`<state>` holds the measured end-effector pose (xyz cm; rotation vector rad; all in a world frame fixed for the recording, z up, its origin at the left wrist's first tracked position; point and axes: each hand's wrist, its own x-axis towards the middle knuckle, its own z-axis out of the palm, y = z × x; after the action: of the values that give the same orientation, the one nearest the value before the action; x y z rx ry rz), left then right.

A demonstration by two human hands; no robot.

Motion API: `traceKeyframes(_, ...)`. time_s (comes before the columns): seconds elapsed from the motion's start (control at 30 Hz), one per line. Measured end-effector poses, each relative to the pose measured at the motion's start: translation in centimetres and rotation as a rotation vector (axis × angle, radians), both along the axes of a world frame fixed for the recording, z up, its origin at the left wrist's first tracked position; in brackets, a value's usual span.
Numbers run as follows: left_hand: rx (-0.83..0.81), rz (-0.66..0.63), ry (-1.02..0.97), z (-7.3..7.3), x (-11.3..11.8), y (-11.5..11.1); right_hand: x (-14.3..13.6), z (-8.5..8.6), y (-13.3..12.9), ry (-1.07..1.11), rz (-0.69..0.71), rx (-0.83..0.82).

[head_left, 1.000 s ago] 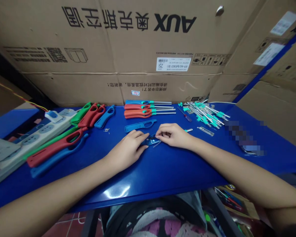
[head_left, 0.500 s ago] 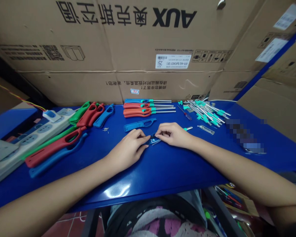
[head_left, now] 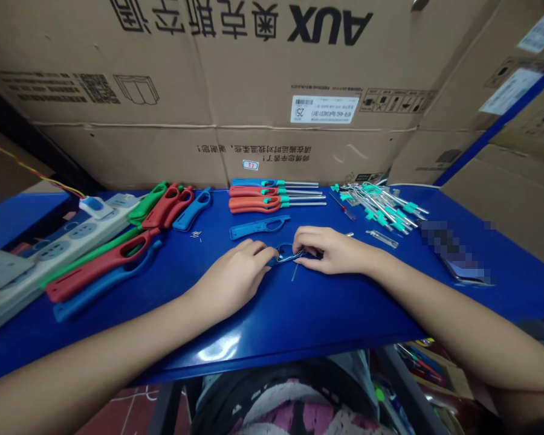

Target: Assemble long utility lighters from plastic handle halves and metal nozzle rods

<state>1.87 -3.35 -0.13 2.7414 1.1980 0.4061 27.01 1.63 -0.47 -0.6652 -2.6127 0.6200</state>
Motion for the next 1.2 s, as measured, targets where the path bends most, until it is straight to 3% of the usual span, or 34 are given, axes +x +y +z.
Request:
traceKeyframes(0.23,0.053,-0.052,0.017,-0.11,-0.1,-0.16,0.08,-0.3,0.08,0.019,-0.005,-0.003)
traceKeyframes(1.2,0.057,-0.041,0.047,-0.02,-0.04,-0.19,0.49,-0.09,0.51,-0.001,-0.006,0.043)
